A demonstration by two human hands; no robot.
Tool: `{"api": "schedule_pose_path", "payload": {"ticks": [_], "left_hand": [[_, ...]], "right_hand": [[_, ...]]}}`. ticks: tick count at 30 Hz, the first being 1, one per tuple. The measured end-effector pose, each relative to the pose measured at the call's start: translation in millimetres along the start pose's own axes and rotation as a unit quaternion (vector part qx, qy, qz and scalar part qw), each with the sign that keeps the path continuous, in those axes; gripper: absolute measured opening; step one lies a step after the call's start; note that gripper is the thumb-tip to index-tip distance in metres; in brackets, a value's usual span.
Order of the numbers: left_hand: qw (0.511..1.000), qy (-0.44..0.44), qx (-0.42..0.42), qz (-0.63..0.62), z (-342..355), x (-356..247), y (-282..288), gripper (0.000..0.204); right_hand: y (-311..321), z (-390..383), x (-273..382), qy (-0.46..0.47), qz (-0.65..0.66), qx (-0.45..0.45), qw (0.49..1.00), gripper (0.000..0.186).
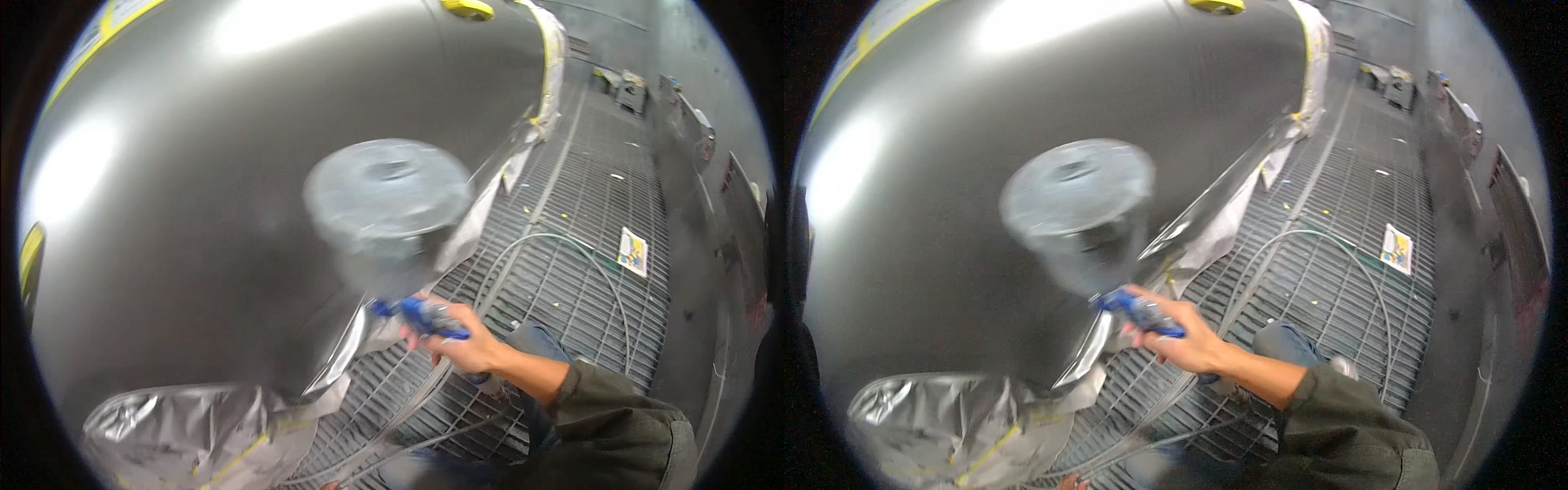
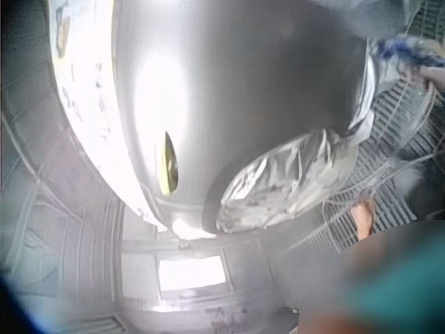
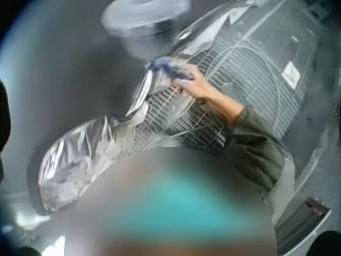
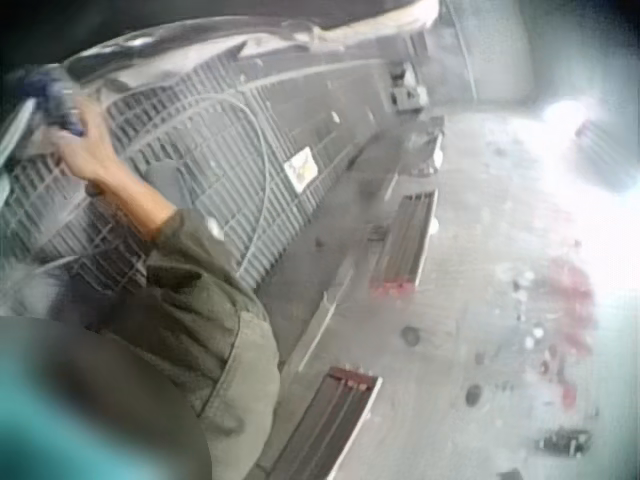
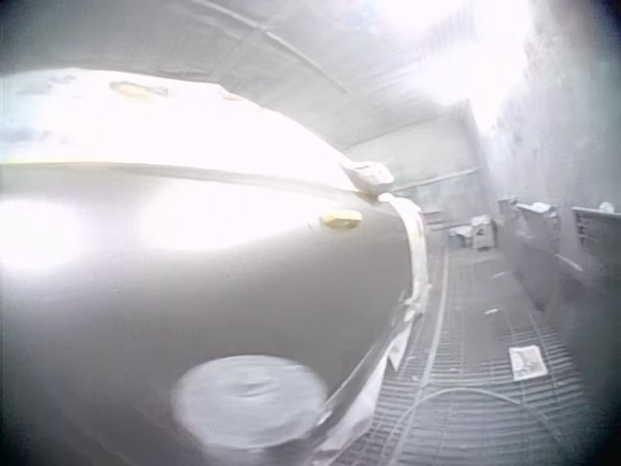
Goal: The person uses a spray gun to apply gray paint to the side of a car in a paint booth. The car is masked with tape and newspaper, and the person moves around the vehicle to cover the door and rear quarter panel with even strokes.
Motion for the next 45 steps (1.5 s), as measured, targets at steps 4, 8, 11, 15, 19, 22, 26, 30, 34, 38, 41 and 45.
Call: {"api": "schedule_pose_path", "payload": {"ticks": [4, 8, 11, 15, 19, 22, 26, 30, 34, 38, 41, 45], "left_hand": [[0.999, 0.0, 0.023, -0.028, 41.6, -41.4, -27.8, 0.02], [0.997, -0.063, 0.022, -0.031, 73.6, -75.2, -73.5, 0.016], [0.997, -0.059, 0.004, -0.049, 92.0, -128.2, -95.7, 0.017], [0.996, 0.059, 0.052, 0.035, 104.9, -189.4, -129.6, 0.021], [0.997, 0.036, 0.059, 0.035, 124.8, -318.4, -183.0, 0.023], [0.991, 0.006, 0.107, 0.086, 150.1, -435.6, -237.1, 0.024], [0.988, -0.133, 0.059, 0.054, 185.5, -559.2, -301.2, 0.024], [0.988, -0.046, 0.134, 0.055, 239.9, -610.4, -324.4, 0.022], [0.989, -0.057, 0.137, 0.011, 299.4, -639.2, -334.4, 0.023], [0.994, -0.052, 0.1, -0.01, 306.4, -634.5, -339.0, 0.023], [0.996, -0.05, 0.075, -0.014, 295.3, -619.4, -338.1, 0.024], [0.996, -0.059, 0.059, -0.023, 278.3, -612.1, -327.7, 0.024]], "right_hand": [[102.9, -36.3, -21.5, 0.017, 0.061, -0.205, 0.977, 0.069], [172.1, -30.7, -39.7, -0.006, 0.131, -0.153, 0.979, 0.046], [237.1, -6.8, -45.5, 0.007, 0.152, -0.124, 0.981, 0.041], [340.7, 48.5, -45.5, 0.041, 0.218, -0.066, 0.973, 0.036], [483.9, 74.1, -53.3, 0.049, 0.237, -0.056, 0.969, 0.037], [609.0, 66.2, -79.8, 0.025, 0.197, -0.091, 0.976, 0.037], [751.0, 69.0, -98.8, 0.023, 0.162, -0.155, 0.974, 0.033], [857.0, 90.0, -92.9, 0.052, 0.153, -0.271, 0.949, 0.031], [886.3, 109.2, -91.1, 0.052, 0.112, -0.294, 0.948, 0.044], [843.7, 111.6, -107.0, 0.046, 0.141, -0.202, 0.968, 0.048], [786.3, 112.9, -136.6, 0.017, 0.144, -0.099, 0.984, 0.046], [691.5, 109.3, -160.4, -0.034, 0.119, 0.02, 0.992, 0.046]]}}
Point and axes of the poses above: each hand's wrist, its own z-axis towards the middle knuckle, its own y-axis out of the back of the hand, x = y × z, the point moved 8 cm from there along z, towards the middle knuckle, and after that the axes turned 3 degrees about -x, right-handed, at the moved point
